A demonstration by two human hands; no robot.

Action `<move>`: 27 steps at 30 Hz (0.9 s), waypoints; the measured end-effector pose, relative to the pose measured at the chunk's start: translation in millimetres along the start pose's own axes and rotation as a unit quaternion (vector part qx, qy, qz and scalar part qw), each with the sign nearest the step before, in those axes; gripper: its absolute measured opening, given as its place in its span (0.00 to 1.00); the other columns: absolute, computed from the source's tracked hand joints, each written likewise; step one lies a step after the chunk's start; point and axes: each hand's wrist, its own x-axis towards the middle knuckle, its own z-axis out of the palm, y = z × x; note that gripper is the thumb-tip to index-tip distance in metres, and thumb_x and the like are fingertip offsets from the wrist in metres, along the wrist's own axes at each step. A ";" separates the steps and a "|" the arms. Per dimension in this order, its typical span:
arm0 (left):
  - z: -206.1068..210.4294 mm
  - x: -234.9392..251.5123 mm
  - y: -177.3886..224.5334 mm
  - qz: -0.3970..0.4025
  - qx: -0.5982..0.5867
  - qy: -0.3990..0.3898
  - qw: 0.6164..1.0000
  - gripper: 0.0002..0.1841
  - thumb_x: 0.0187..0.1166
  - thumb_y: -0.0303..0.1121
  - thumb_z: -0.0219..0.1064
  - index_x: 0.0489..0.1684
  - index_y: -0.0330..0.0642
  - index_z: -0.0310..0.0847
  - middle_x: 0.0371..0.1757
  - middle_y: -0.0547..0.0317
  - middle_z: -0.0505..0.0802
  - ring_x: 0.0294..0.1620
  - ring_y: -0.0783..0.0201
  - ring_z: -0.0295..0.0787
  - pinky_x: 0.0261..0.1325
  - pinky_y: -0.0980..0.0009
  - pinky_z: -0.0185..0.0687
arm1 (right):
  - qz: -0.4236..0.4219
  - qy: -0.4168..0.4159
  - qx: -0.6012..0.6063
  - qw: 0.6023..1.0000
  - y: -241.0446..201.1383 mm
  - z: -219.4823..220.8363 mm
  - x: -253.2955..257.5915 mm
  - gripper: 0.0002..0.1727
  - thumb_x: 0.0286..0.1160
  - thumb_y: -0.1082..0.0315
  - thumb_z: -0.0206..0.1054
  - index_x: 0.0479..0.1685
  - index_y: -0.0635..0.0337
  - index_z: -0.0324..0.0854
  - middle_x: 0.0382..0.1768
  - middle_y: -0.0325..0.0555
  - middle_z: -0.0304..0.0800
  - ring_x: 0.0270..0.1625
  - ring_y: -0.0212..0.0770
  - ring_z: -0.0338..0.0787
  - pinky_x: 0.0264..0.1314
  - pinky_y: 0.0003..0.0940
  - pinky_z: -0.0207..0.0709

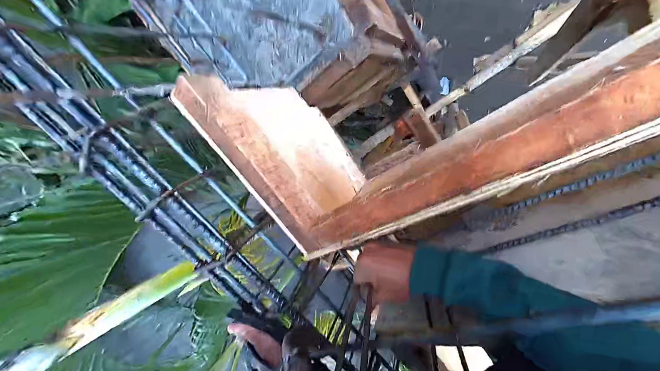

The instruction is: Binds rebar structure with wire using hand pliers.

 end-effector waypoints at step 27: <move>-15.6 10.6 38.2 0.027 0.139 0.052 0.989 0.21 0.85 0.49 0.58 0.40 0.40 0.90 0.27 0.63 0.93 0.30 0.67 0.92 0.39 0.59 0.88 | 0.361 0.364 -0.041 0.858 3.3 68.1 -123.7 0.14 0.78 0.69 0.69 0.55 0.70 0.87 0.57 0.67 0.89 0.62 0.66 0.89 0.65 0.66 0.81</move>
